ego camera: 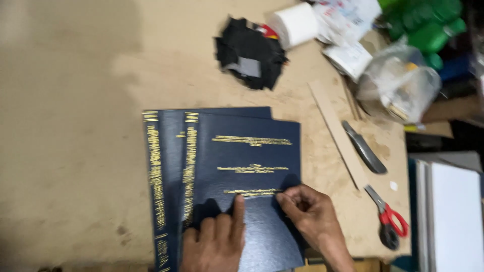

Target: Applying small adhesive labels to hardbound book covers and wiping them clean with a cloth.

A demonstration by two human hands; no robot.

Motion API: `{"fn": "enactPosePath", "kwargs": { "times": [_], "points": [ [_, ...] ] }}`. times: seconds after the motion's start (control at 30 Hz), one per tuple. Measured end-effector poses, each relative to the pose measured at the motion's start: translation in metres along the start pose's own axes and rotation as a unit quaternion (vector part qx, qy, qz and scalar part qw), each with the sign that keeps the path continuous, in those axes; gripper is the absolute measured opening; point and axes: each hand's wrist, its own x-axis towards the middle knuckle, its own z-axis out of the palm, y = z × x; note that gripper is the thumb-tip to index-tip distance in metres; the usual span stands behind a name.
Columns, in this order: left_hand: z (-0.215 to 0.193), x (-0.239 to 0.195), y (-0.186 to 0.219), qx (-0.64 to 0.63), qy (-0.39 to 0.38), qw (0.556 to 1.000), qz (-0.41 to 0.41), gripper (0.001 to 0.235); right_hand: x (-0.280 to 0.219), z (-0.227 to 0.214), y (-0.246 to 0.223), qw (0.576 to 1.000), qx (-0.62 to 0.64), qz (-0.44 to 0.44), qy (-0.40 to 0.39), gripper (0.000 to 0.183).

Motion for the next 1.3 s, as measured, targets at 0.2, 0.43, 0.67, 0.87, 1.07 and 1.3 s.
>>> {"fn": "enactPosePath", "kwargs": {
  "times": [0.2,0.43,0.67,0.87,1.07,1.3],
  "points": [
    [-0.01,-0.002,0.012,0.043,-0.064,0.997,0.011,0.046,0.005,0.001,0.017,0.998,0.058,0.016,0.012,0.014],
    [-0.015,-0.002,0.02,0.091,-0.128,0.987,0.041,0.052,0.004,-0.001,0.009,0.997,0.068,0.021,-0.003,0.011],
    [-0.002,0.0,0.001,-0.012,-0.098,0.994,0.045,0.047,0.001,-0.011,-0.002,0.999,0.036,0.012,-0.031,0.013],
    [-0.026,0.063,-0.034,-0.307,-0.283,0.909,0.009,0.042,-0.015,-0.019,-0.013,0.993,0.041,-0.046,-0.105,0.016],
    [-0.018,0.088,-0.013,-0.474,-0.253,0.833,0.132,0.032,-0.042,-0.026,-0.015,0.99,-0.009,-0.12,-0.068,0.015],
    [-0.034,0.096,0.0,-0.501,-0.393,0.763,0.114,0.016,-0.064,-0.053,-0.012,0.982,0.068,-0.127,-0.122,0.012]
  ]
}}
